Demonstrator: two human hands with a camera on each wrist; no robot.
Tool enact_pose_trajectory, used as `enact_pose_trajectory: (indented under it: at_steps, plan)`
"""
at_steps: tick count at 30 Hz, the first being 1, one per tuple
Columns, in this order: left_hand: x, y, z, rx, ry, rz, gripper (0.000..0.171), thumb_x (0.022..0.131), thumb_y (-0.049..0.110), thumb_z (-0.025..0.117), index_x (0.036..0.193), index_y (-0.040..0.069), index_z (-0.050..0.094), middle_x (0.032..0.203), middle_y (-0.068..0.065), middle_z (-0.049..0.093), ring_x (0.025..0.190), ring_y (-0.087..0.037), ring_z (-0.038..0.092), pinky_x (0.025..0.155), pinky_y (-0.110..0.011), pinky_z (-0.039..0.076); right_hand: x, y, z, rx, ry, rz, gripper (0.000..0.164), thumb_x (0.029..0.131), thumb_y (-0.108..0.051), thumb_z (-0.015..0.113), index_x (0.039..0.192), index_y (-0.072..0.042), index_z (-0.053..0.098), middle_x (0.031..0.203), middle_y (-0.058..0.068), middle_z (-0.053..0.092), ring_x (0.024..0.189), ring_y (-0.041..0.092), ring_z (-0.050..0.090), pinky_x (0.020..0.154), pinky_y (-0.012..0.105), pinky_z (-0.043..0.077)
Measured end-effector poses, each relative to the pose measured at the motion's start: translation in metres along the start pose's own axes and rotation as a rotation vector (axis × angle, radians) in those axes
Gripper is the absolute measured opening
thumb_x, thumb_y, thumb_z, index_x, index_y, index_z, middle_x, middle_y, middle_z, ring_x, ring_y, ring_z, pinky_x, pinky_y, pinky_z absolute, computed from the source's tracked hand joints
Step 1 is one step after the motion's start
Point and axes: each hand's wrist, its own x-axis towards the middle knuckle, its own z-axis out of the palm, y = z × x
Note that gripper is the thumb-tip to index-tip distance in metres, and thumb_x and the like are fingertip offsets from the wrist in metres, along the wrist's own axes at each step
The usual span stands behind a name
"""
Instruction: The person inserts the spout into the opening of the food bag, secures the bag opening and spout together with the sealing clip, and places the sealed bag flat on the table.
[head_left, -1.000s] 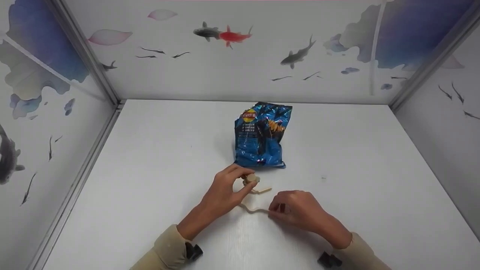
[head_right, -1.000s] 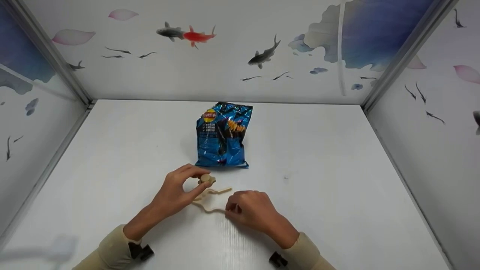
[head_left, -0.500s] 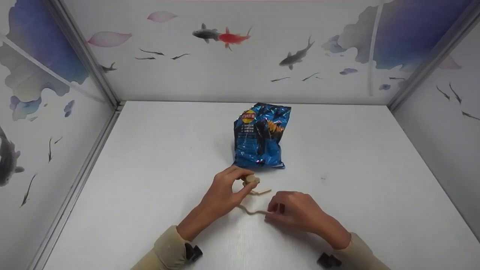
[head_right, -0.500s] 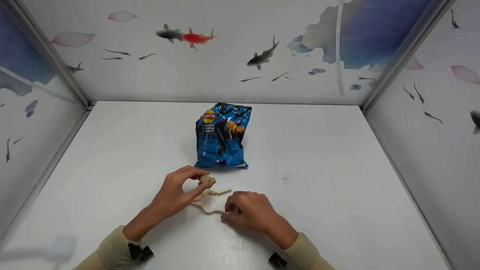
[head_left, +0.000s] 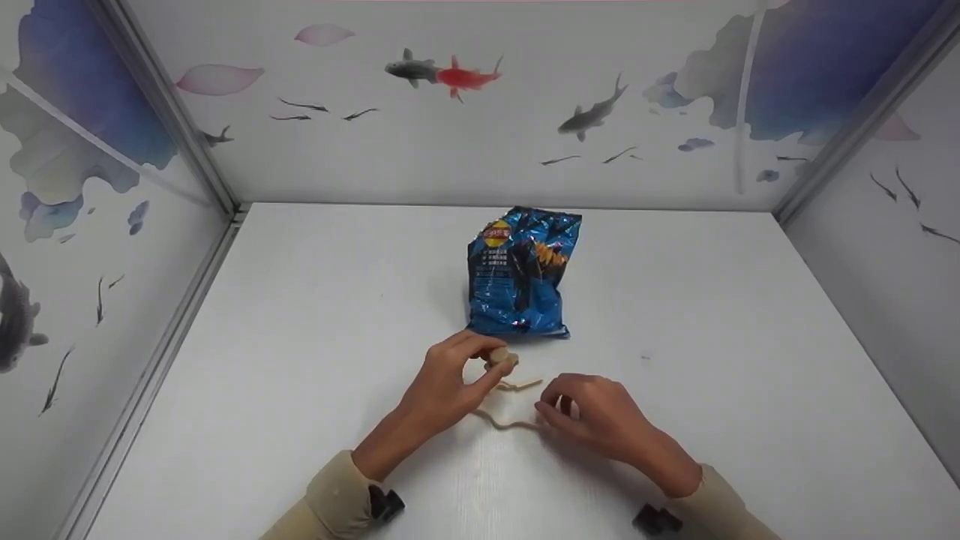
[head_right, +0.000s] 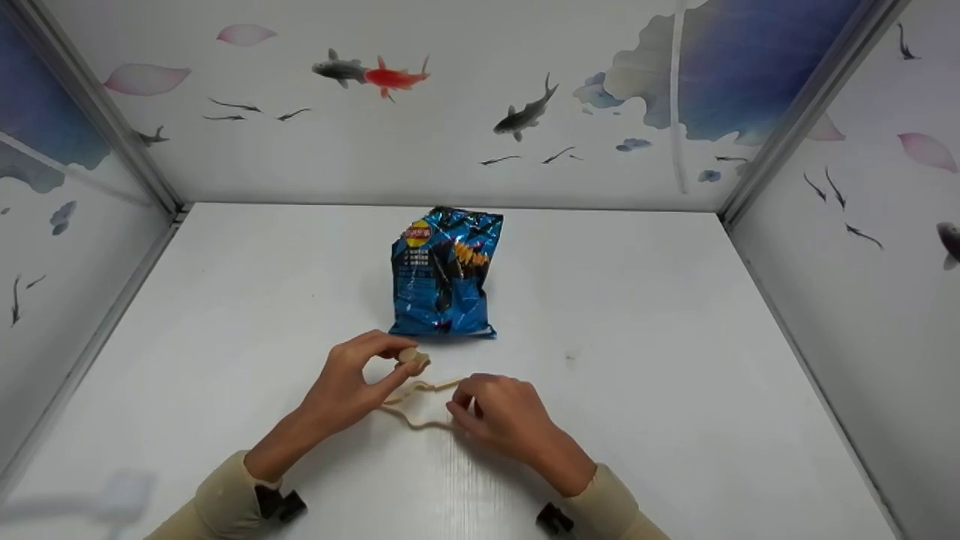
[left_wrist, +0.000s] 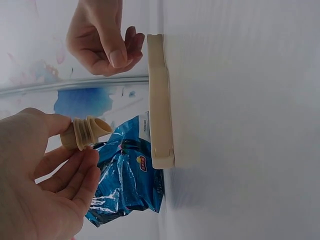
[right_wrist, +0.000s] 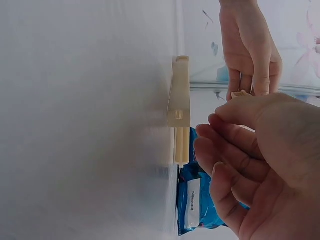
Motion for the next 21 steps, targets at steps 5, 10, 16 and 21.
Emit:
enact_pose_trajectory:
  at_steps: [5,10,16,21]
  plan:
    - [0.001,0.001,-0.003,-0.001,0.011,0.015,0.03,0.101,0.032,0.08,0.124,0.014,0.078,0.109,0.004,0.074,0.102,-0.009,0.069,0.093,-0.039,0.066,0.001,0.001,-0.003,-0.014,0.049,-0.01,0.005,0.099,-0.026,0.08,0.1,-0.022,0.083,0.089,-0.015,0.076,0.076,-0.001,0.062,0.068,0.019,0.055]
    - [0.003,0.003,-0.007,0.019,0.031,0.023,0.029,0.1,0.034,0.08,0.124,0.017,0.078,0.109,0.005,0.073,0.103,-0.009,0.069,0.092,-0.036,0.066,0.002,0.005,-0.01,-0.01,0.123,-0.036,0.004,0.098,-0.023,0.079,0.095,-0.022,0.081,0.088,-0.015,0.075,0.075,0.003,0.065,0.065,0.019,0.054]
    - [0.007,0.001,-0.012,0.011,0.062,0.016,0.031,0.1,0.034,0.081,0.124,0.014,0.078,0.108,0.004,0.073,0.102,-0.01,0.069,0.092,-0.038,0.066,0.007,0.008,-0.021,0.022,0.211,-0.062,0.003,0.096,-0.022,0.082,0.098,-0.021,0.08,0.09,-0.012,0.076,0.076,0.002,0.064,0.065,0.022,0.057]
    - [0.014,-0.002,-0.017,0.019,0.097,0.004,0.034,0.1,0.035,0.08,0.127,0.014,0.077,0.109,0.004,0.074,0.102,-0.01,0.07,0.092,-0.031,0.065,0.017,0.012,-0.03,0.055,0.291,-0.09,0.006,0.096,-0.018,0.083,0.099,-0.021,0.078,0.089,-0.01,0.075,0.077,0.003,0.065,0.066,0.032,0.063]
